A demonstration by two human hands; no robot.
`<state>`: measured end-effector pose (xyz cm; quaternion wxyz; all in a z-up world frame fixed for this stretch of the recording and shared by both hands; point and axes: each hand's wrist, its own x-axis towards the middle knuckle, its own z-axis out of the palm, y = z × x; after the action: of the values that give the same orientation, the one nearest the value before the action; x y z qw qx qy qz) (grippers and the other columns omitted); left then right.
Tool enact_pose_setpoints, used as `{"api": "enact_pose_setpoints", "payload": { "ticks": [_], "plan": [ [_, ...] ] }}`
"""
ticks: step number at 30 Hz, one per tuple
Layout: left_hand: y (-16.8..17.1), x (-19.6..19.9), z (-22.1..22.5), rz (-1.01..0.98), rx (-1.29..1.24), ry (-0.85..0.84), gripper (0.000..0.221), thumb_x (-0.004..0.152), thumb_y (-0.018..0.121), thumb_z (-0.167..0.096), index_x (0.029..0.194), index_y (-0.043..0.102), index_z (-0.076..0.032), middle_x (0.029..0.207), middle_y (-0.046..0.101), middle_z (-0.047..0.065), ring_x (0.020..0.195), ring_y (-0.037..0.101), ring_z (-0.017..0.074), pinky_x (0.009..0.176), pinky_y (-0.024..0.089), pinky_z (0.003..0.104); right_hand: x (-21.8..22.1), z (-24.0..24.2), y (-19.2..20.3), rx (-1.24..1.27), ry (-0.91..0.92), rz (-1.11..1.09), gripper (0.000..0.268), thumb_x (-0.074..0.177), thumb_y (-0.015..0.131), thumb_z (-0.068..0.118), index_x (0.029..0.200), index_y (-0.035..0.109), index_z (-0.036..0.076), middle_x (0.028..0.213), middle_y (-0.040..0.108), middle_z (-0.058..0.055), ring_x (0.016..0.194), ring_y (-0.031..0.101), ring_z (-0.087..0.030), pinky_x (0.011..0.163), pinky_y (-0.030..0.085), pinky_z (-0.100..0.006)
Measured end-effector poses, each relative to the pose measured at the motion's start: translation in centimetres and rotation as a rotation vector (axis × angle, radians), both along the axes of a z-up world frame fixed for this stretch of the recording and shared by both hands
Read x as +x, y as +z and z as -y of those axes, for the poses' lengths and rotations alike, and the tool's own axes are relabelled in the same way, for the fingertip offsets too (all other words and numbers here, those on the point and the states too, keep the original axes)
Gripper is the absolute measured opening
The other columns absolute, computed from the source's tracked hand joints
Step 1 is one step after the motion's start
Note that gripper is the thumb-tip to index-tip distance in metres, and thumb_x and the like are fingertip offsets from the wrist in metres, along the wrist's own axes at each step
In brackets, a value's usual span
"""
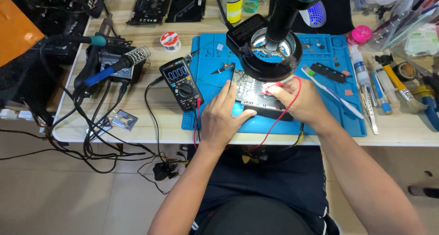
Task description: Testing and inspecting a printed circuit board using a multimeter and a digital microscope on a repair bench.
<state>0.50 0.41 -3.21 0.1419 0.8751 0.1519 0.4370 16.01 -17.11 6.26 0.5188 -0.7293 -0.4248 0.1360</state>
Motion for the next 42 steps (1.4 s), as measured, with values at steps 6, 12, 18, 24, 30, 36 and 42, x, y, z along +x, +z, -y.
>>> {"api": "enact_pose_setpoints", "payload": {
  "ticks": [6, 12, 18, 24, 30, 36, 42],
  "plan": [
    [-0.1, 0.1, -0.1, -0.014, -0.005, 0.001, 0.094, 0.079, 0.090, -0.067, 0.152, 0.069, -0.011, 0.152, 0.072, 0.011, 0.123, 0.077, 0.0318, 0.095, 0.063, 0.043, 1.5, -0.4, -0.5, -0.006, 0.055, -0.086, 0.018, 0.108, 0.071, 0.015, 0.108, 0.083, 0.002, 0.096, 0.085, -0.011, 0.093, 0.076, -0.013, 0.089, 0.065, -0.045],
    [-0.1, 0.0, -0.1, -0.030, -0.015, 0.001, 0.095, 0.079, 0.089, -0.068, 0.153, 0.068, -0.011, 0.153, 0.071, 0.012, 0.125, 0.077, 0.0322, 0.097, 0.064, 0.044, 1.3, -0.5, -0.1, 0.015, 0.075, -0.138, 0.019, 0.109, 0.068, 0.012, 0.114, 0.081, -0.002, 0.098, 0.085, -0.012, 0.095, 0.075, -0.012, 0.092, 0.066, -0.046],
    [0.3, 0.0, 0.0, -0.032, -0.023, -0.007, 0.095, 0.079, 0.090, -0.066, 0.153, 0.069, -0.011, 0.152, 0.071, 0.012, 0.125, 0.077, 0.0327, 0.096, 0.064, 0.044, 2.3, -1.1, -1.4, 0.037, 0.116, -0.114, 0.025, 0.111, 0.067, 0.011, 0.125, 0.078, -0.005, 0.108, 0.084, -0.017, 0.104, 0.076, -0.016, 0.098, 0.065, -0.046],
    [0.1, 0.0, 0.0, -0.029, -0.025, -0.014, 0.094, 0.079, 0.090, -0.065, 0.153, 0.068, -0.011, 0.152, 0.071, 0.013, 0.125, 0.077, 0.0329, 0.095, 0.064, 0.044, 2.5, -0.6, -2.2, 0.031, 0.094, -0.101, 0.028, 0.111, 0.067, 0.011, 0.130, 0.076, -0.007, 0.111, 0.083, -0.023, 0.106, 0.080, -0.025, 0.098, 0.065, -0.050],
    [0.1, 0.0, 0.0, -0.030, -0.019, -0.001, 0.094, 0.078, 0.091, -0.065, 0.152, 0.069, -0.012, 0.152, 0.071, 0.012, 0.125, 0.077, 0.0312, 0.094, 0.064, 0.043, 1.5, -1.3, -0.9, 0.002, 0.048, -0.079, 0.025, 0.110, 0.071, 0.013, 0.125, 0.079, -0.005, 0.108, 0.085, -0.020, 0.104, 0.080, -0.022, 0.097, 0.065, -0.045],
    [0.0, 0.1, 0.1, -0.022, 0.001, -0.004, 0.095, 0.077, 0.092, -0.065, 0.150, 0.070, -0.010, 0.149, 0.072, 0.014, 0.121, 0.078, 0.0319, 0.092, 0.065, 0.043, 1.7, -1.4, 0.2, -0.037, 0.029, -0.174, 0.019, 0.106, 0.077, 0.012, 0.118, 0.082, -0.001, 0.102, 0.086, -0.015, 0.097, 0.080, -0.017, 0.098, 0.065, -0.040],
    [0.6, -0.1, 0.1, -0.024, -0.002, -0.022, 0.094, 0.075, 0.095, -0.060, 0.149, 0.071, -0.007, 0.147, 0.073, 0.016, 0.119, 0.078, 0.0349, 0.091, 0.065, 0.045, 1.8, -1.9, -1.4, -0.173, -0.169, -0.060, 0.017, 0.100, 0.084, 0.024, 0.086, 0.087, 0.014, 0.079, 0.085, -0.001, 0.084, 0.082, -0.015, 0.089, 0.063, -0.037]
  ]
}}
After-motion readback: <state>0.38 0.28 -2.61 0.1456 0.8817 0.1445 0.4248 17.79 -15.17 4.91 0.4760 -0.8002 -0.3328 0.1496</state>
